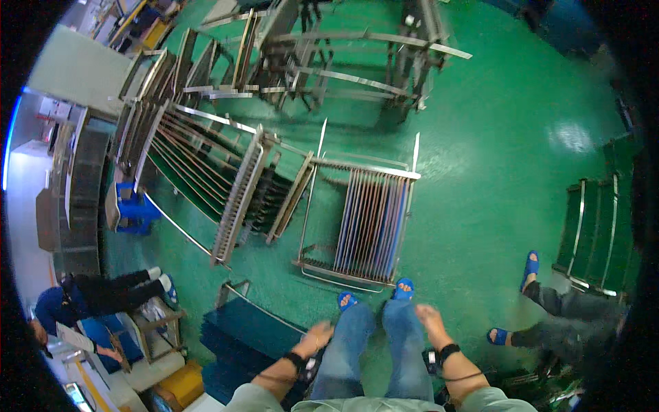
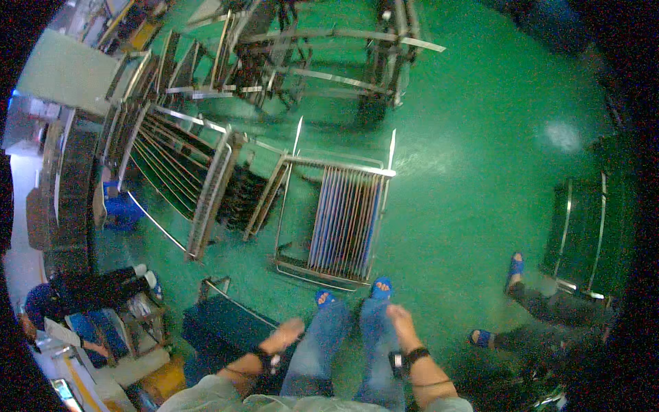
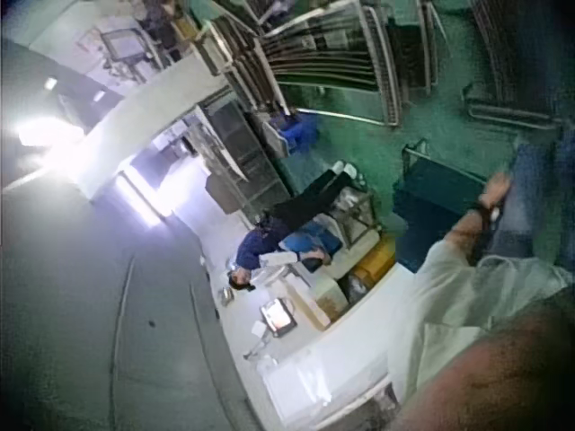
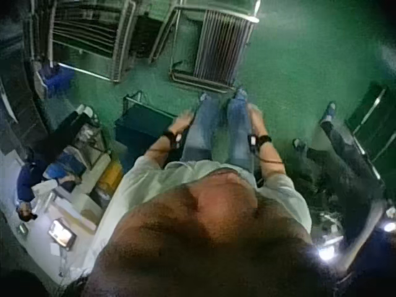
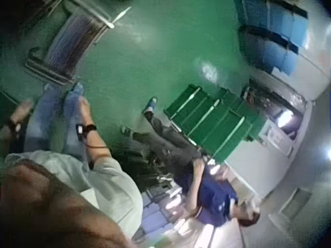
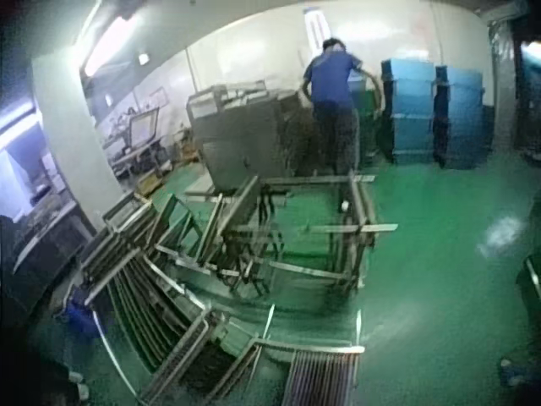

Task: Inspecting and organizing printed circuit boards in a fabrication facility.

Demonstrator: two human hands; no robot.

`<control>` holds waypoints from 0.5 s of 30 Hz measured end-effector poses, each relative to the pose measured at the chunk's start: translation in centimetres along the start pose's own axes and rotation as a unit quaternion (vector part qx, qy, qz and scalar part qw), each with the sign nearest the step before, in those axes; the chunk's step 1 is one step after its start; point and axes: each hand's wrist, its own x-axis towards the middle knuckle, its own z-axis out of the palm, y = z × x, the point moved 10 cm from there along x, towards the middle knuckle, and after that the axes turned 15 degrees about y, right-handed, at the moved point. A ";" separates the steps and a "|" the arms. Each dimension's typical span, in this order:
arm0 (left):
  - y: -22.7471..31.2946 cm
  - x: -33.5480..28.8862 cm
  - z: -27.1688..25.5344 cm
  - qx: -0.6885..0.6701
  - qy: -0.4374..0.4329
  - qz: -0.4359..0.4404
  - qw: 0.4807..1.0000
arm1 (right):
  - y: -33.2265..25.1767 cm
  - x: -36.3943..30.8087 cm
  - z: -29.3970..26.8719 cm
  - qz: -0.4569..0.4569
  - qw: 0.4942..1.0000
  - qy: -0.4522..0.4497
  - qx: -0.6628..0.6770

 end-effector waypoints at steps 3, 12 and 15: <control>1.4 -15.3 2.3 0.255 -0.272 0.176 0.911 | 2.9 -11.2 -7.0 -0.007 0.994 0.011 -0.112; 16.9 -6.1 -15.5 0.187 -0.274 -0.015 0.943 | 19.9 -34.1 -12.7 -0.056 0.955 0.026 -0.291; 27.4 -4.8 -14.9 0.246 -0.305 0.075 0.917 | 25.9 -40.3 -9.8 0.053 0.984 0.151 -0.072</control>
